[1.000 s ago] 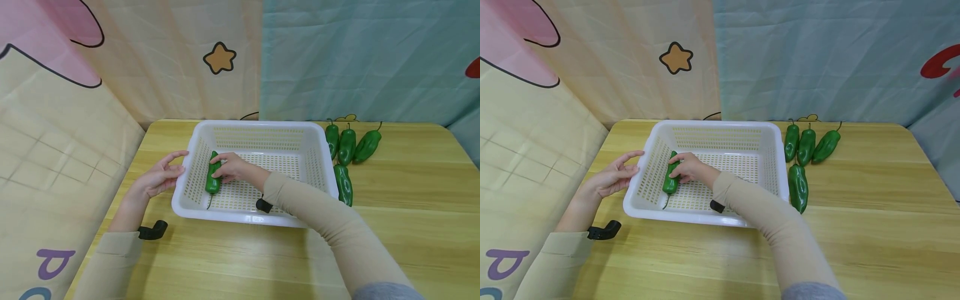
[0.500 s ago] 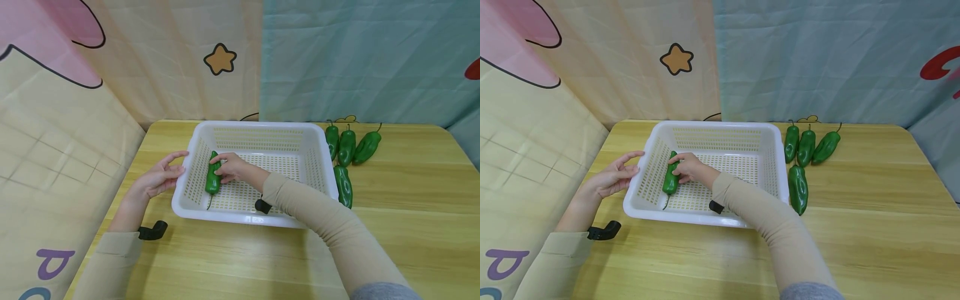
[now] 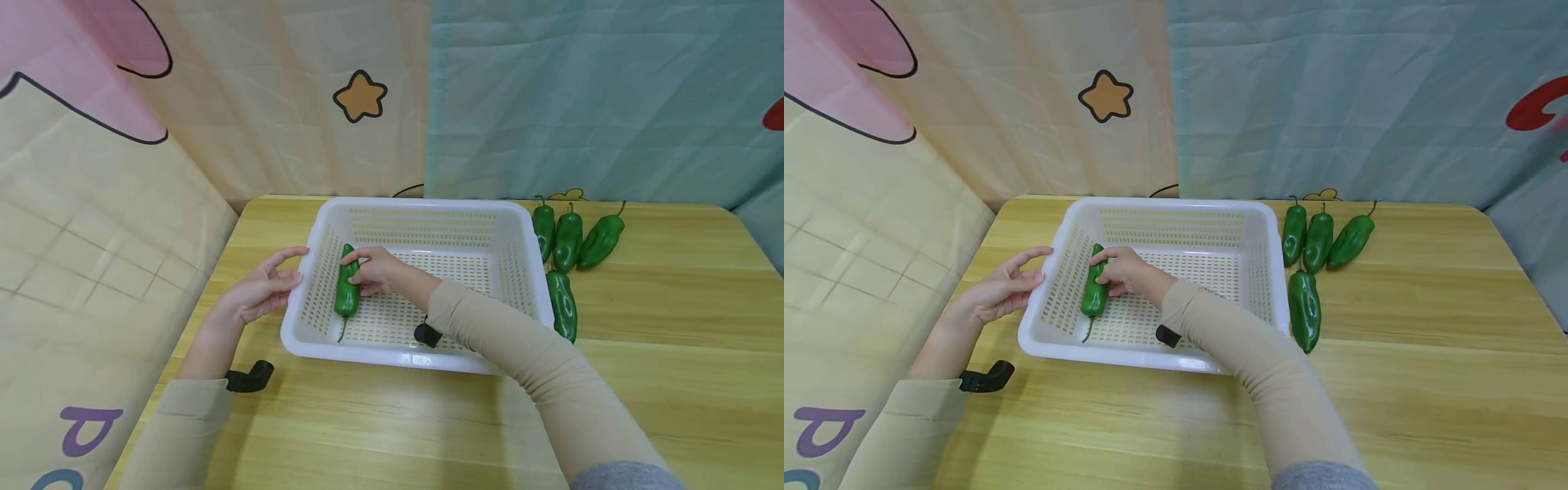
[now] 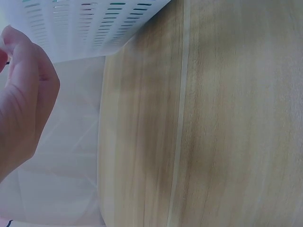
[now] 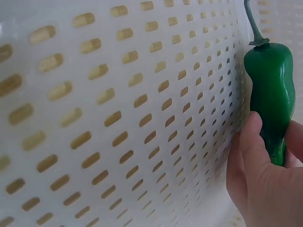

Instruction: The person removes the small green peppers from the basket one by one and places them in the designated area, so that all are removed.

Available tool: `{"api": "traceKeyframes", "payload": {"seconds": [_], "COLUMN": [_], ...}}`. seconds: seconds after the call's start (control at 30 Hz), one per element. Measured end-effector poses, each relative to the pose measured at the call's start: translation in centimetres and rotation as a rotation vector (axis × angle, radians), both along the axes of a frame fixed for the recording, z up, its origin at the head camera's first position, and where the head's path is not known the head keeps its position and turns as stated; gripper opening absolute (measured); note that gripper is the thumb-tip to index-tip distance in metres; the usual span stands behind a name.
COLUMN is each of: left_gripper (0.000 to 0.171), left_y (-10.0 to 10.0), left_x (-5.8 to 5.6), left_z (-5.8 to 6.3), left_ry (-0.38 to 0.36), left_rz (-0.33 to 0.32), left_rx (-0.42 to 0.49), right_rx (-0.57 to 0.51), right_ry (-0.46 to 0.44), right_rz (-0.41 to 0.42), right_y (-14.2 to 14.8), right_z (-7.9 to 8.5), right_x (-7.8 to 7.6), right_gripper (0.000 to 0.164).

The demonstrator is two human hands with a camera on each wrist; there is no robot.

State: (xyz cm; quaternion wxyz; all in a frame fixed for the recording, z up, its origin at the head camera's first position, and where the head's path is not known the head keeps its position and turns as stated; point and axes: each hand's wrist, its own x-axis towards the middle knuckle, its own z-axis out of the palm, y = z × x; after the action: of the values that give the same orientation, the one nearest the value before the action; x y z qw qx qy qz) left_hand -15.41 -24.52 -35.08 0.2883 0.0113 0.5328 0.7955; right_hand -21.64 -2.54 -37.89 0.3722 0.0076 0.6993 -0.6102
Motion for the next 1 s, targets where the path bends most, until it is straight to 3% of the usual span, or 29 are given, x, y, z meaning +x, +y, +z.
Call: {"api": "traceKeyframes", "payload": {"seconds": [1.0], "left_gripper": [0.039], "left_y": [-0.1], "left_x": [0.1], "left_z": [0.1], "left_ry": [-0.012], "left_rz": [0.0], "left_rx": [0.009], "right_rx": [-0.103], "right_ry": [0.004], "right_rz": [0.062], "right_y": [1.4], "right_z": [1.7], "right_x": [0.1], "right_gripper": [0.046]}}
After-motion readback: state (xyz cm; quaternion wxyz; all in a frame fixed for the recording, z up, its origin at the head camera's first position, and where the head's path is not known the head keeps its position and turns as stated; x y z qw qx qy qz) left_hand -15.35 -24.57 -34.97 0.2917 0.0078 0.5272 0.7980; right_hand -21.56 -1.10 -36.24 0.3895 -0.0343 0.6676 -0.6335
